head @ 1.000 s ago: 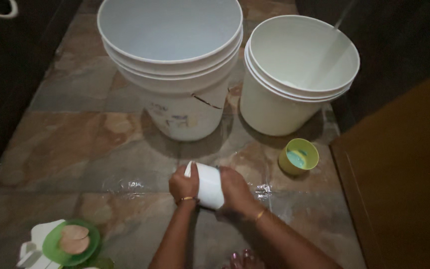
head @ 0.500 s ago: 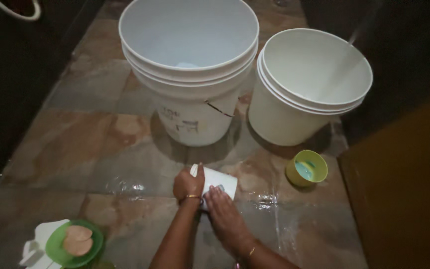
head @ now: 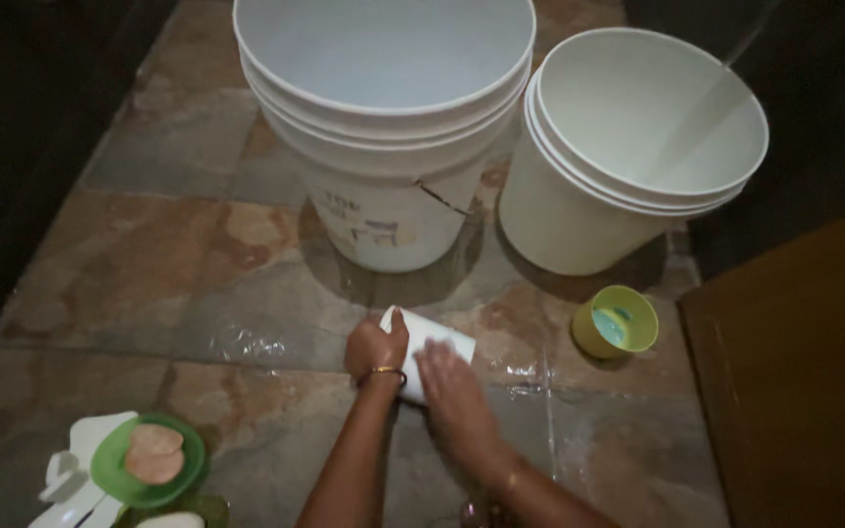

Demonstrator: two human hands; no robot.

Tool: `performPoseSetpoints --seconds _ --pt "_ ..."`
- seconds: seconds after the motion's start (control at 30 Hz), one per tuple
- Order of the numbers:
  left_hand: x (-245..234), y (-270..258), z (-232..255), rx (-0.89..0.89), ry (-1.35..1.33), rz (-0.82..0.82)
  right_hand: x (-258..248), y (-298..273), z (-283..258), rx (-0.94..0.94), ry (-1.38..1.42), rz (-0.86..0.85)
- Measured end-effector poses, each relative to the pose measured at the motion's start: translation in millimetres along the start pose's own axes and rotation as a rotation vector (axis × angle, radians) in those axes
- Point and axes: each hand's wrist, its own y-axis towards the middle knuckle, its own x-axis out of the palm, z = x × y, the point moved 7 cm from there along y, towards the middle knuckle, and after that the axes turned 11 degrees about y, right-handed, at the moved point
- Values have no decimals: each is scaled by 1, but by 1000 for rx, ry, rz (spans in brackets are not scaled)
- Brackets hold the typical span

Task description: The person scrubs the inside of a white bucket with a cloth, then rinses it by pouring water from a second bucket using a small cup. The person also washes the cup itself under a running tap.

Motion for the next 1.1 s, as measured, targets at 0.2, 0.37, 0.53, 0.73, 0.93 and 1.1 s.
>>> performPoseSetpoints --seconds 0.2,0.37,0.53,0.73,0.93,1.1 --pt "-4 -2 -1 124 -45 1 0 8 2 -30 249 -105" --pt "-14 -13 -7 125 -129 71 5 78 50 298 737 -575" --pt "-5 -9 -5 10 -43 29 -3 47 31 234 504 -287" --pt "-4 -6 -3 33 -39 4 -21 -11 -14 -25 272 88" --pt "-4 -8 -10 207 -170 116 12 22 59 522 590 -528" --pt "-13 -17 -3 137 -99 183 32 38 96 626 805 -771"
